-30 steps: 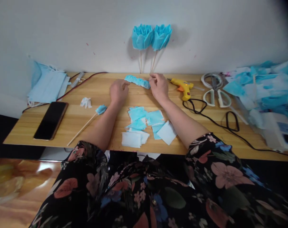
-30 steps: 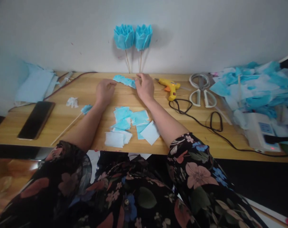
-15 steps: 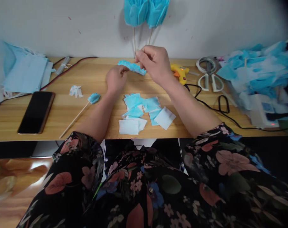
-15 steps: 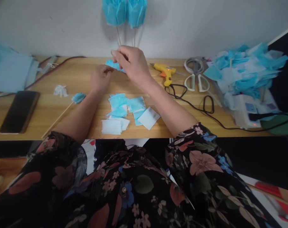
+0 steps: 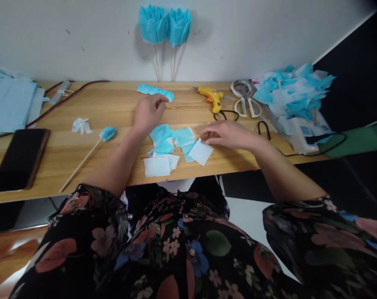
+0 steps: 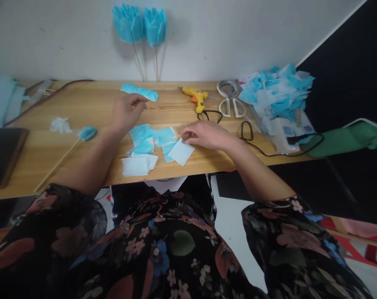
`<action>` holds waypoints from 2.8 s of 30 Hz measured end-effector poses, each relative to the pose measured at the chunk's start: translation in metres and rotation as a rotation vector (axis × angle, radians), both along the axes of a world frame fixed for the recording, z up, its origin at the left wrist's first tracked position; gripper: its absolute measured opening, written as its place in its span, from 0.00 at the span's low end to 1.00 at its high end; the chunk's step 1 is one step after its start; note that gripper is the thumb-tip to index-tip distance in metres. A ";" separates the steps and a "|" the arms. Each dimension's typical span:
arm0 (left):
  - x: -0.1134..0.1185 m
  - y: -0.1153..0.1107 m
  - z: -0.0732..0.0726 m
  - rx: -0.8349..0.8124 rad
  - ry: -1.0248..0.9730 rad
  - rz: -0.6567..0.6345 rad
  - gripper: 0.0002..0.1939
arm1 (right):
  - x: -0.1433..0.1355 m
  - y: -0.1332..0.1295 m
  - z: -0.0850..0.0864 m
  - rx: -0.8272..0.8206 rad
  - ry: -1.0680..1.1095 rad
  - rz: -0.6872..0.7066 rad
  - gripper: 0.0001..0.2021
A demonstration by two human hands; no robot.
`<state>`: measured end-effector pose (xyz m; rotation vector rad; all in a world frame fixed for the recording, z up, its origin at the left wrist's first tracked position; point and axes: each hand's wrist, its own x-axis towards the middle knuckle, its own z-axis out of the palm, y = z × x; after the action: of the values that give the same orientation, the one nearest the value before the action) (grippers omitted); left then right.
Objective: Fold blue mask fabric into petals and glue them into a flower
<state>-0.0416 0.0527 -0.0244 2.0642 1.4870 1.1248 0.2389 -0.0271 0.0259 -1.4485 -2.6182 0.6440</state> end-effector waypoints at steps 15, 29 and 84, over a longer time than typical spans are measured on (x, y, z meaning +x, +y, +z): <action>0.015 -0.023 0.005 -0.177 0.122 -0.390 0.15 | 0.035 0.012 0.016 -0.148 0.483 -0.299 0.12; 0.020 -0.029 0.011 -0.044 0.126 -0.475 0.11 | 0.042 0.022 0.002 -0.025 0.718 -0.413 0.15; 0.013 -0.002 0.000 -0.346 -0.885 -0.256 0.21 | -0.019 -0.044 -0.041 0.249 0.304 -0.208 0.21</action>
<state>-0.0287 0.0508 -0.0247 1.2053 0.8611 1.3047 0.2197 -0.0713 -0.0149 -1.3968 -2.1930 0.4539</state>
